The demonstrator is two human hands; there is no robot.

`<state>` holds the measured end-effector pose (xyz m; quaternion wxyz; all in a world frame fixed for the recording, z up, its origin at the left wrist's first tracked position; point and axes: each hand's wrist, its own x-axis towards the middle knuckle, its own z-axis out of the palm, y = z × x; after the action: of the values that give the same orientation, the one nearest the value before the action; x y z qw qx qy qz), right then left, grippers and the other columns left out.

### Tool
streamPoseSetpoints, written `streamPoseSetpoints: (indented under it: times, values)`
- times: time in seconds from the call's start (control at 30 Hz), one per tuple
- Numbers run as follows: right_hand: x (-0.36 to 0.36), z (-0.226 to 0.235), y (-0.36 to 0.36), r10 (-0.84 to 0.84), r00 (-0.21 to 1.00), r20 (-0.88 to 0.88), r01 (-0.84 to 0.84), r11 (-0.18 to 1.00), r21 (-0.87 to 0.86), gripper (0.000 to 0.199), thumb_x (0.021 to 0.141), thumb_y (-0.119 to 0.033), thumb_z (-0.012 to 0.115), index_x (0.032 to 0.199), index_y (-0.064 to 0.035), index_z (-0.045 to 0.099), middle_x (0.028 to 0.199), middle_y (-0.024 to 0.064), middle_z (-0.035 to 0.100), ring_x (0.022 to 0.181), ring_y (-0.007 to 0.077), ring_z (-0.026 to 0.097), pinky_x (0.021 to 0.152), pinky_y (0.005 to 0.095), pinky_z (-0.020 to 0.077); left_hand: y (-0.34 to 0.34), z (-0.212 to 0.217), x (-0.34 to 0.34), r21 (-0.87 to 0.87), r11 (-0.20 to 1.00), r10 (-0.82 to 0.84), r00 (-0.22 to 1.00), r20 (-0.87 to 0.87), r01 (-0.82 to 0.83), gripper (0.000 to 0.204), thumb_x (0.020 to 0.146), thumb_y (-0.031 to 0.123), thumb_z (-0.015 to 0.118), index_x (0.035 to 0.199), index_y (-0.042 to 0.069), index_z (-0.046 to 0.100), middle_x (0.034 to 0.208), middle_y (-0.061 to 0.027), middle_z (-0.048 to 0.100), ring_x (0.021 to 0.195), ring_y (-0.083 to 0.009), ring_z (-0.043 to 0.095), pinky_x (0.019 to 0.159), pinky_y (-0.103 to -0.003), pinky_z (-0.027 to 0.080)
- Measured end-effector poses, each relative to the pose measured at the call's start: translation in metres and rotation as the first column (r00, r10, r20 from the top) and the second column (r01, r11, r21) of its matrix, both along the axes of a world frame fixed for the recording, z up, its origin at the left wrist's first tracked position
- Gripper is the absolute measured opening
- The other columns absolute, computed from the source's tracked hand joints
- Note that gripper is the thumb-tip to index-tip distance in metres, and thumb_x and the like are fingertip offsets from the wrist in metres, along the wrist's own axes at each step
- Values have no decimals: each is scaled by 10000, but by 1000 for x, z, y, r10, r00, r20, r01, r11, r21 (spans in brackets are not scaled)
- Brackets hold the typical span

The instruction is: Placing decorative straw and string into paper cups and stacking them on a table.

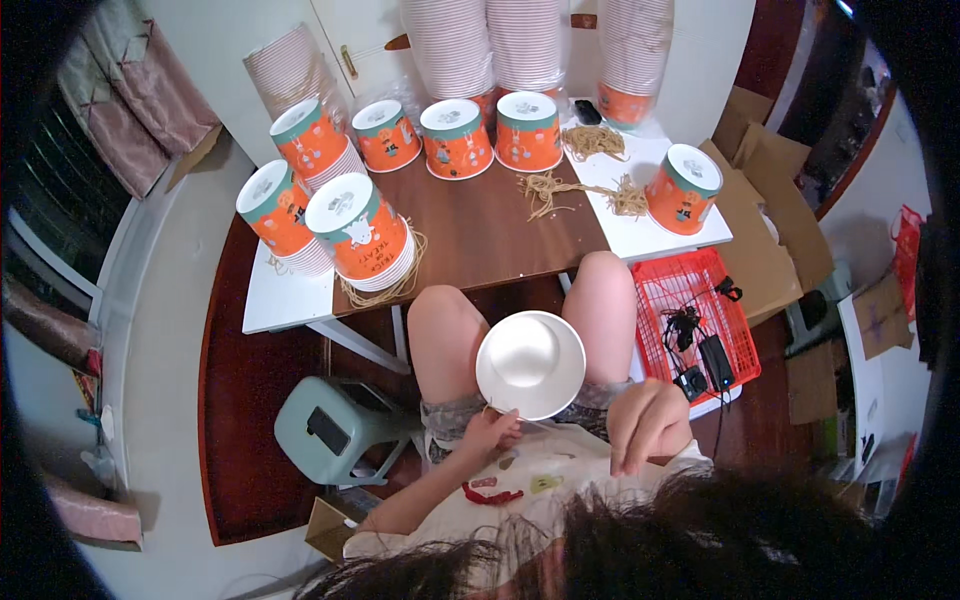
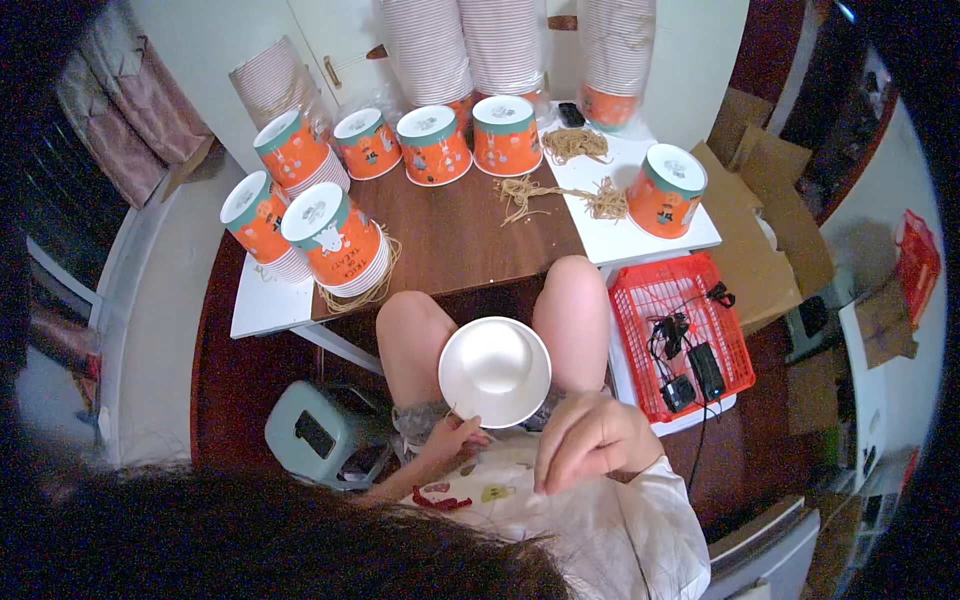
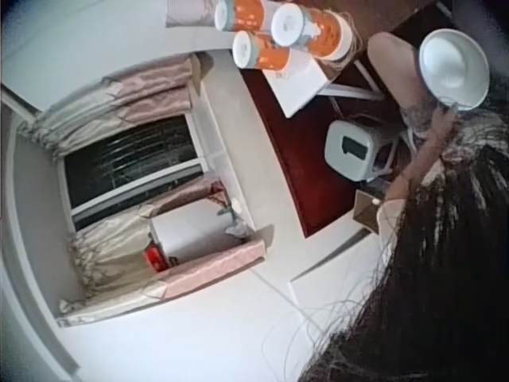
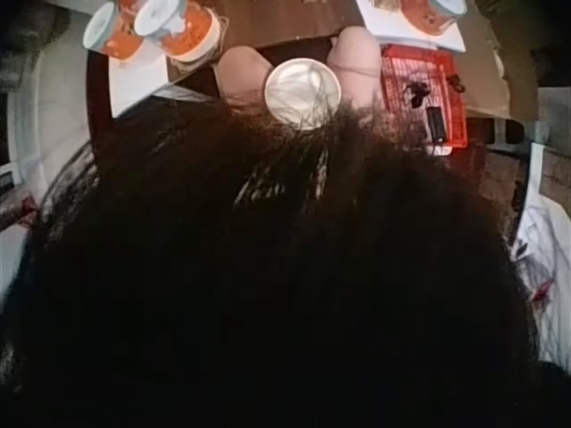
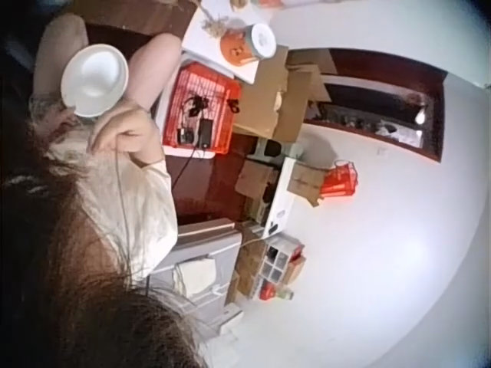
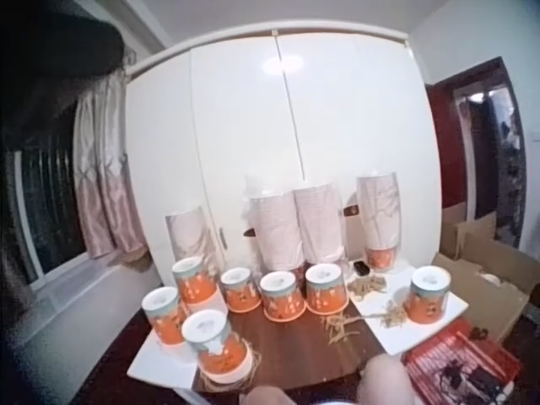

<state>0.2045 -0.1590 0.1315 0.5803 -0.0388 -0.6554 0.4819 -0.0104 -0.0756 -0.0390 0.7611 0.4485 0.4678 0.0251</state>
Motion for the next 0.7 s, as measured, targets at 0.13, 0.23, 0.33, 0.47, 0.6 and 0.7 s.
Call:
streamPoseSetpoints:
  times: [0.13,0.23,0.33,0.47,0.6,0.7]
  values:
    - [13,7,-3,-382,921,75,384,923,-9,144,748,-85,613,636,5,623,632,149,620,483,201,587,425,251,431,10,4,7,406,912,-27,997,-72,54,252,776,274,585,785,22,578,752,-89,591,631,-146,566,539,-287,435]
    - [29,8,-7,-366,930,35,366,931,-3,98,775,-8,533,751,46,612,773,201,612,574,189,602,501,254,480,32,20,8,826,563,-16,999,37,-21,224,751,211,569,663,6,589,641,-111,559,546,-201,541,518,-318,407]
    - [28,-2,4,-303,952,-31,301,951,-70,98,770,-1,526,780,60,602,819,219,593,536,175,572,476,257,466,72,55,11,988,97,-101,988,-113,123,156,740,168,560,822,39,587,773,-81,567,667,-192,541,555,-296,419]
    - [18,-9,6,-275,956,-99,259,954,-150,125,761,21,514,845,80,585,880,231,567,513,163,538,482,254,449,98,147,51,809,-545,-230,888,-399,222,230,668,148,594,892,95,581,830,-45,569,769,-186,564,587,-276,458]
    - [8,-30,8,-262,949,-177,233,958,-168,154,761,16,504,893,80,552,910,239,548,506,167,530,477,252,431,93,139,112,809,-587,-639,610,-469,7,81,651,162,559,706,105,578,665,-51,566,662,-203,581,549,-304,464]
    - [-11,-48,6,-277,875,-398,155,937,-313,155,771,-9,491,902,64,530,913,215,536,491,180,516,447,249,404,91,112,141,803,-595,-691,516,-506,-9,69,644,162,563,667,96,571,619,-68,562,623,-222,591,501,-333,458]
